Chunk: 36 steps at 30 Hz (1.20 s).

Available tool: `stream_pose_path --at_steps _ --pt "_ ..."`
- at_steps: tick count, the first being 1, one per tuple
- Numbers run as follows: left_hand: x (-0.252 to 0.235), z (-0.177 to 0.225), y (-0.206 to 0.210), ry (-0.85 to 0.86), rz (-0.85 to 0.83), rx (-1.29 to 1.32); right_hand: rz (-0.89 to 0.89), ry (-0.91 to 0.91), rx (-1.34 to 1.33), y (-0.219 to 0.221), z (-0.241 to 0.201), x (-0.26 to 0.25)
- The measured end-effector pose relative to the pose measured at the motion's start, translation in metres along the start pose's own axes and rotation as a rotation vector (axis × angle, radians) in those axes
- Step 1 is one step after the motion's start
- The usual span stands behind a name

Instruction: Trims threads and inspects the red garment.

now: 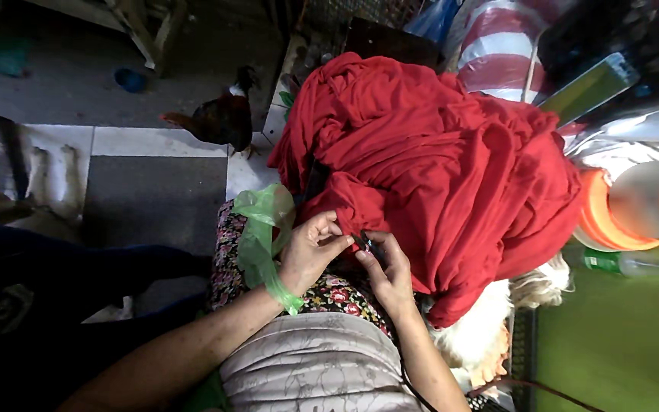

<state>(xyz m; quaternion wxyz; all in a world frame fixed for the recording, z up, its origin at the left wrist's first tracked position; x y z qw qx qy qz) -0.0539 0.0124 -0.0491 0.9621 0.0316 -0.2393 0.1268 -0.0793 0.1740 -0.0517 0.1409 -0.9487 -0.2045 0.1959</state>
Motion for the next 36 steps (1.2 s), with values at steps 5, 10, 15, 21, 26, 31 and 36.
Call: stream_pose_path --at_steps 5,10,15,21,26,31,36 --pt "-0.0016 -0.0019 0.0032 0.027 -0.028 -0.028 0.002 -0.006 -0.005 0.0017 -0.0006 -0.0027" --pt "-0.0015 0.0001 0.0033 0.031 -0.033 -0.04 0.02 -0.049 0.004 0.0011 0.0005 -0.003" --pt "-0.0009 0.0009 0.0038 0.041 -0.036 -0.051 0.03 -0.037 -0.005 0.0002 0.0001 -0.0026" --pt "-0.0022 -0.0016 0.0037 0.004 -0.054 -0.031 0.016 -0.049 -0.052 0.002 0.0027 -0.0029" --pt "-0.0019 -0.0022 0.0039 -0.021 -0.064 -0.025 0.02 -0.044 -0.068 0.0014 0.0041 -0.003" --pt "-0.0021 -0.0005 0.0043 -0.028 -0.073 -0.039 0.018 -0.019 -0.119 0.0013 0.0056 -0.0028" --pt "-0.0038 -0.0036 0.0036 -0.078 -0.073 0.024 0.029 0.013 -0.175 0.0022 0.0045 -0.0024"
Point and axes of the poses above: each hand's wrist, its own x-axis away from the middle knuckle, its own y-axis out of the palm, z = x × y, the point moved 6 cm from there along -x, towards the middle knuckle, and after that the axes turned 13 degrees about -y, right-handed, at the moved point
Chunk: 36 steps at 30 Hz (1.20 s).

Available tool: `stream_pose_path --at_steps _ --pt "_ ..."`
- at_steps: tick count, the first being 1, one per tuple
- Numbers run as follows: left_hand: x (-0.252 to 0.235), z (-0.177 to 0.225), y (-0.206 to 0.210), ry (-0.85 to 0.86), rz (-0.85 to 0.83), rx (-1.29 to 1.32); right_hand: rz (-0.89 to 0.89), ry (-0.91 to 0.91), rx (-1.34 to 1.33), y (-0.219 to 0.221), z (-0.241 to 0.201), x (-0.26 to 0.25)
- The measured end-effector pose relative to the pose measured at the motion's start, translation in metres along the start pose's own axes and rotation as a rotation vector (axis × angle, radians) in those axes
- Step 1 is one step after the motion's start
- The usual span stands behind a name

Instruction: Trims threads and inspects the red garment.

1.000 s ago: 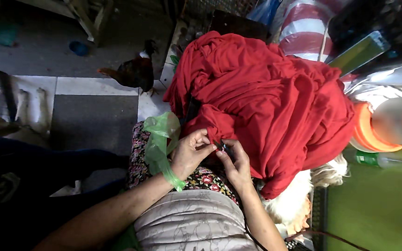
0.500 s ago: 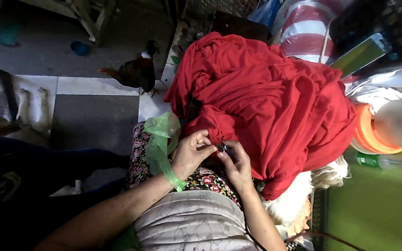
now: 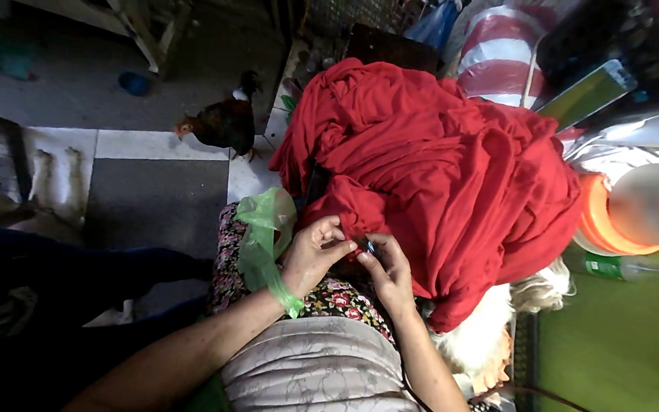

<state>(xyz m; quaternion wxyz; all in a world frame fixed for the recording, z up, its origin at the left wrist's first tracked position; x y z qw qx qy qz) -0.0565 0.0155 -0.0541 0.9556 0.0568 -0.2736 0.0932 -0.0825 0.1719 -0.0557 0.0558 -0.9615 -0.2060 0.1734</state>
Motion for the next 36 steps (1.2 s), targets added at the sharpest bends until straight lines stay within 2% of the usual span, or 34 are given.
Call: stream_pose_path --at_steps 20,25,29,32,36 --pt "0.002 0.002 0.003 0.05 -0.009 -0.061 0.018 0.012 -0.019 0.0 0.002 0.0" --pt "0.0 0.001 0.002 0.028 -0.009 -0.044 0.087 0.117 -0.191 -0.001 0.009 0.001" --pt "-0.001 0.0 0.001 0.007 -0.008 -0.025 0.071 0.131 -0.242 -0.002 0.013 0.004" --pt "-0.001 0.0 0.001 -0.008 -0.01 0.005 0.083 0.102 -0.195 -0.001 0.01 0.006" --pt "-0.001 -0.001 0.0 -0.027 -0.023 0.04 0.133 -0.058 -0.05 -0.003 0.002 0.006"
Point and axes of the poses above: each hand's wrist, its own x-axis away from the middle knuckle, its own y-axis out of the palm, z = x × y, the point moved 6 cm from there along -x, towards the middle knuckle, and after that the axes turned 13 degrees about -y, right-handed, at the moved point
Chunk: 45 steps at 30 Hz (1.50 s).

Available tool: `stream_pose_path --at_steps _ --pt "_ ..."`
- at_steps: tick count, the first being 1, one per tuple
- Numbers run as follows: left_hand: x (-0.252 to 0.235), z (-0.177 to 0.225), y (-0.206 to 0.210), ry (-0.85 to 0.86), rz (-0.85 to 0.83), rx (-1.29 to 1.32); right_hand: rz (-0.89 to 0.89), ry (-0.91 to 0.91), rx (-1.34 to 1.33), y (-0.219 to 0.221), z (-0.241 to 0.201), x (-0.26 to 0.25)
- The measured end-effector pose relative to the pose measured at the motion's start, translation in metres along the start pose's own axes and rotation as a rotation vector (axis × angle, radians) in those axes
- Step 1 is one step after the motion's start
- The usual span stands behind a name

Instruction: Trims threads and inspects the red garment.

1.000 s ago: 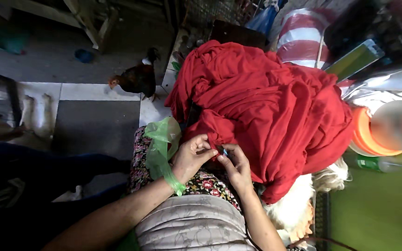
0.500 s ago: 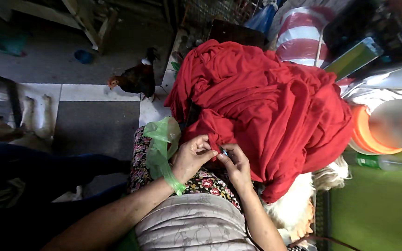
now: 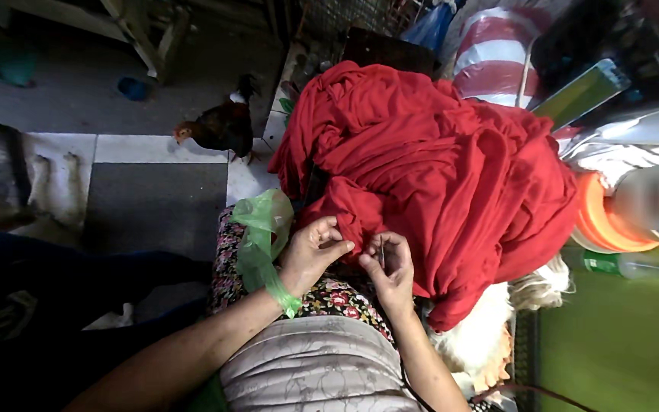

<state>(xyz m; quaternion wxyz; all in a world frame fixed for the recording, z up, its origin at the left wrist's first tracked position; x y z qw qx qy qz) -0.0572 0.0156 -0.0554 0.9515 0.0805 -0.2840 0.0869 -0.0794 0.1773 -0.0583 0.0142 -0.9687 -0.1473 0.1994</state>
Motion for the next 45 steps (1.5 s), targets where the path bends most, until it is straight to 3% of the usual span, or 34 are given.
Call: stream_pose_path --at_steps 4,8,12,14,16,18,21,23,26,31,35,41,45 --pt "0.006 0.002 0.0 0.057 -0.005 -0.047 -0.118 -0.107 0.297 0.011 -0.005 -0.003" --pt "0.003 0.014 -0.012 0.19 0.109 -0.212 -0.129 -0.276 0.482 0.006 -0.026 -0.028" --pt "-0.009 0.027 -0.042 0.252 0.193 -0.158 -0.343 -0.444 0.633 -0.001 -0.061 -0.07" --pt "-0.011 0.029 -0.059 0.262 0.225 -0.08 -0.245 -0.486 0.706 -0.035 -0.087 -0.095" --pt "-0.009 0.025 -0.072 0.225 0.259 -0.04 0.007 -0.46 0.789 -0.093 -0.105 -0.118" --pt "-0.013 0.013 -0.081 0.163 0.289 -0.02 0.202 -0.346 0.936 -0.145 -0.078 -0.134" --pt "-0.033 -0.018 -0.085 0.054 0.277 -0.175 0.122 0.049 1.019 -0.175 0.01 -0.128" --pt "-0.05 -0.038 -0.083 0.0 0.212 -0.443 0.175 0.054 0.964 -0.173 0.021 -0.118" --pt "-0.068 -0.064 -0.079 -0.045 0.095 -0.701 0.271 -0.084 0.833 -0.17 0.016 -0.107" --pt "-0.046 -0.04 -0.086 -0.077 0.107 -0.371 0.204 -0.01 0.729 -0.164 0.008 -0.097" --pt "-0.041 -0.039 -0.082 -0.079 0.032 -0.047 0.287 -0.039 0.702 -0.157 -0.019 -0.091" --pt "-0.039 -0.026 -0.08 -0.066 0.008 0.01 0.294 -0.218 0.859 -0.14 -0.055 -0.088" --pt "-0.031 -0.025 -0.083 -0.025 -0.051 -0.082 0.23 -0.452 0.969 -0.093 -0.089 -0.074"
Point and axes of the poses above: each hand's wrist, its own x-axis away from the middle knuckle, its own y-axis out of the palm, z = x × y, the point moved 6 cm from there along -x, towards the middle knuckle, and after that the axes turned 13 degrees about -y, right-handed, at the moved point
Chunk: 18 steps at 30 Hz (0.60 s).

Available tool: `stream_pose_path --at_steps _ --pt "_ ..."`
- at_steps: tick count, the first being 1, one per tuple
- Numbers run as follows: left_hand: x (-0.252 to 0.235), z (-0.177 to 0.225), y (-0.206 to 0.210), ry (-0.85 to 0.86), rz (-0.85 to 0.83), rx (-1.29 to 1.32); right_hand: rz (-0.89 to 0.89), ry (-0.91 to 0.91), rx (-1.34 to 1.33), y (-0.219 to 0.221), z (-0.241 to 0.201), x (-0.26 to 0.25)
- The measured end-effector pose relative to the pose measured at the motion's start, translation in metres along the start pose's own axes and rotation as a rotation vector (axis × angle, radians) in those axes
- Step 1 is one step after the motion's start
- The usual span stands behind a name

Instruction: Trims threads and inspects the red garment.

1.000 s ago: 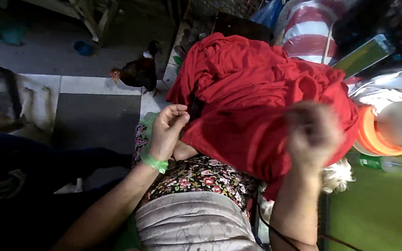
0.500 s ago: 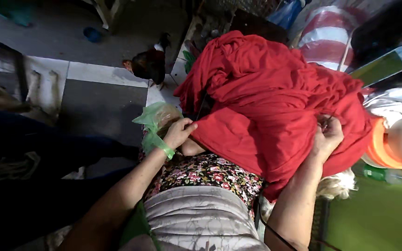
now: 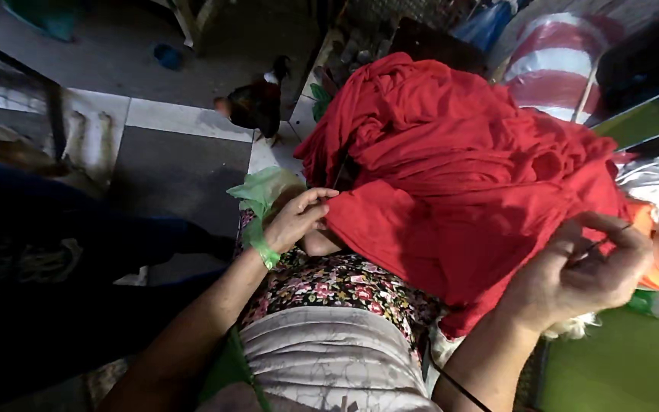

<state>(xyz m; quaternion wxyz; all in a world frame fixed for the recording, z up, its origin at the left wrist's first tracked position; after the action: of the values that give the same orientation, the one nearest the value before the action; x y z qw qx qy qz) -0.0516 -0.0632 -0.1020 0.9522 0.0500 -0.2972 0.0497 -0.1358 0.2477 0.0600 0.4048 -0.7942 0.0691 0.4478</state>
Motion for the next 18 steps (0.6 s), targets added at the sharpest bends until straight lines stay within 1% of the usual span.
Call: stream_pose_path --at_steps 1,2,4,6,8,11,13,16,18 --pt "0.001 0.0 0.0 0.028 0.003 -0.03 -0.047 -0.026 -0.063 0.008 -0.019 0.003" --pt "0.002 0.001 0.002 0.054 0.01 -0.054 -0.137 -0.033 -0.16 0.022 -0.037 0.01" --pt "0.001 0.002 0.005 0.074 0.004 -0.071 -0.412 -0.008 -0.38 0.067 -0.065 0.035" --pt "0.002 0.004 0.008 0.073 0.013 -0.074 -0.661 0.053 -0.507 0.114 -0.081 0.065" --pt "0.006 0.006 0.01 0.053 0.026 -0.074 -0.79 0.094 -0.533 0.14 -0.085 0.085" --pt "0.008 0.005 0.014 0.046 0.049 -0.107 -0.806 0.092 -0.556 0.147 -0.078 0.092" --pt "0.006 0.005 0.018 0.039 0.1 -0.163 -0.79 0.135 -0.581 0.148 -0.07 0.093" --pt "0.002 0.006 0.021 0.046 0.21 -0.342 -0.699 0.318 -0.631 0.139 -0.057 0.089" --pt "0.001 0.006 0.021 0.042 0.249 -0.458 -0.618 0.451 -0.629 0.126 -0.048 0.081"
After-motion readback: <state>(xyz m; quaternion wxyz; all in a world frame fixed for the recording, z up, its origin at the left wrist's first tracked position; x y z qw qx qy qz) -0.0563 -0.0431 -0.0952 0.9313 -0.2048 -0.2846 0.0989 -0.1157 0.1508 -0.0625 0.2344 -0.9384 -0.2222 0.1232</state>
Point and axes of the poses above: each hand's wrist, its own x-axis away from the middle knuckle, its own y-axis out of the palm, z = x × y, the point moved 6 cm from there along -x, towards the middle knuckle, and after that the axes turned 13 degrees about -y, right-handed, at the moved point
